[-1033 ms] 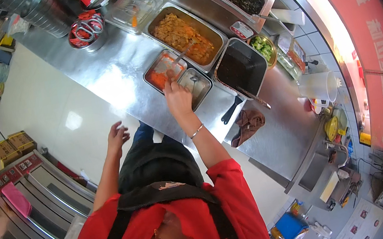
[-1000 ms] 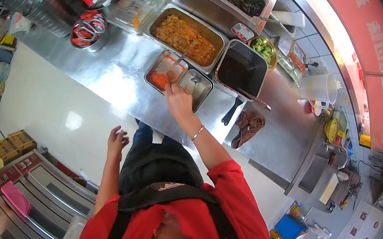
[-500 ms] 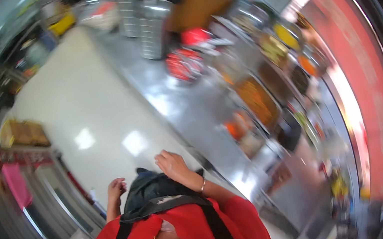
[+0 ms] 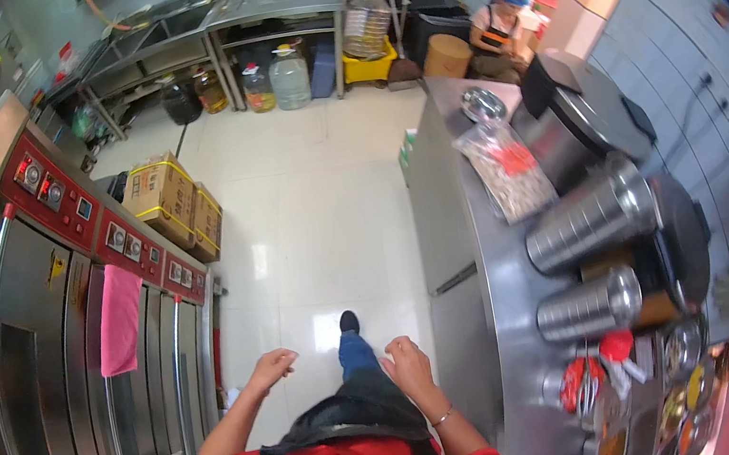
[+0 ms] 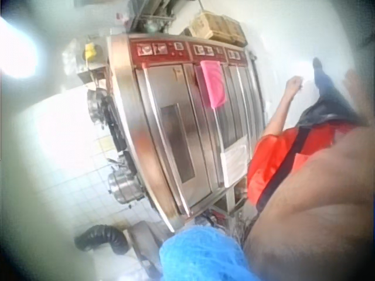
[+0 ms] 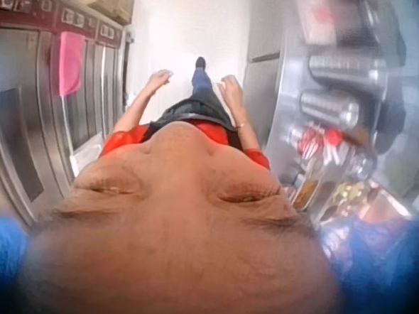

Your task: The person assembles a mixed vegetable bowl by scooping various ingredients from metal containers into a white bowl. They add shredded carrots, corn, mushrooms, and other vegetables, then place the bowl into a microwave. The person retrieves additional ingredients from a refrigerator and continues arranging items on the counter.

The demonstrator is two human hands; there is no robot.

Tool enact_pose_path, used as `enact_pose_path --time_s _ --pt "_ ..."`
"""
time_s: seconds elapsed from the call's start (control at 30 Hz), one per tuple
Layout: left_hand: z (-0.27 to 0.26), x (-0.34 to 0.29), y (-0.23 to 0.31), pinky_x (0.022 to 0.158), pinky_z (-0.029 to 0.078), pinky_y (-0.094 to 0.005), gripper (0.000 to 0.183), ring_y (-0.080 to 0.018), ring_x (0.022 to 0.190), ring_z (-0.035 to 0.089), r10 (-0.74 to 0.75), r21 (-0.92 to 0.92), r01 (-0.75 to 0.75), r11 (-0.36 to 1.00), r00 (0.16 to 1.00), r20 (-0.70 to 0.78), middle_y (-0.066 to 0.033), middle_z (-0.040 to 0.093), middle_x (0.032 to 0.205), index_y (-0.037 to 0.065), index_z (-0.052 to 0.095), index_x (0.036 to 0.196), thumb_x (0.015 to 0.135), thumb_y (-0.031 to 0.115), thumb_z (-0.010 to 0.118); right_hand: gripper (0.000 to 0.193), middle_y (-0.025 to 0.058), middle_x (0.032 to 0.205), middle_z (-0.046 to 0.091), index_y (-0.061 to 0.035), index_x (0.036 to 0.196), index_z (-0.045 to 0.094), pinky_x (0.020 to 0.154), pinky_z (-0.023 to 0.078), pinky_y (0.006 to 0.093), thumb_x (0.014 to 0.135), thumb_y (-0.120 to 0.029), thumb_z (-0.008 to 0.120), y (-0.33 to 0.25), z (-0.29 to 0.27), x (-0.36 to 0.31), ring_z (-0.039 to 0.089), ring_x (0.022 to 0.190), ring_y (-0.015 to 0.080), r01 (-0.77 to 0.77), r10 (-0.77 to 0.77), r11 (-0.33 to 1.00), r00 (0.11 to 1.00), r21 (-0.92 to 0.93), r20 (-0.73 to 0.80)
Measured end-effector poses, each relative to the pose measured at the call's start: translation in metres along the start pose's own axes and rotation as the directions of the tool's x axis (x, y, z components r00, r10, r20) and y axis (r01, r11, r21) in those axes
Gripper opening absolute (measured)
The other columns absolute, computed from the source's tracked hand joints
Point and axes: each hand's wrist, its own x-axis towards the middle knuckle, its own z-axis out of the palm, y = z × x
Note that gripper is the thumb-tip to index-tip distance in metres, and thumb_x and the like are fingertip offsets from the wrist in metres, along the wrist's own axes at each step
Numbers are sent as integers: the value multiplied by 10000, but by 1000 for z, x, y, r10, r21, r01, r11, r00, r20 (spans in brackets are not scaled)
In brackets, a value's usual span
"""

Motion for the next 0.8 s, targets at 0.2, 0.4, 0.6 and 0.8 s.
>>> enact_pose_path --time_s 0.2,0.4,0.6,0.8 --pt "-104 58 -74 539 421 -313 413 -155 613 492 -403 -93 393 915 893 -199 -37 556 745 46 599 943 815 439 583 241 87 1041 523 -72 968 550 650 498 366 767 -164 646 23 41 236 598 810 275 79 -86 996 968 37 235" --pt "-132 110 -10 557 418 -327 434 -177 663 479 -710 -214 692 690 704 -11 -40 536 768 86 614 975 849 488 510 258 102 1070 514 -73 1011 536 657 500 367 780 -146 623 -19 104 470 590 805 287 342 -401 910 867 234 295" --pt "-212 261 61 557 418 -323 438 -178 672 485 -705 -440 652 617 707 60 -45 547 782 95 617 988 860 493 486 279 100 1072 515 -77 1021 530 664 500 373 763 -131 623 -35 195 649 577 850 289 381 -463 882 807 276 366" --pt "-345 429 130 558 417 -320 444 -178 682 491 -664 -557 595 579 741 101 -51 558 795 104 620 1000 870 498 462 272 93 1083 527 -86 1029 542 689 503 370 777 -154 617 -24 225 821 587 859 287 313 -373 927 831 207 413"
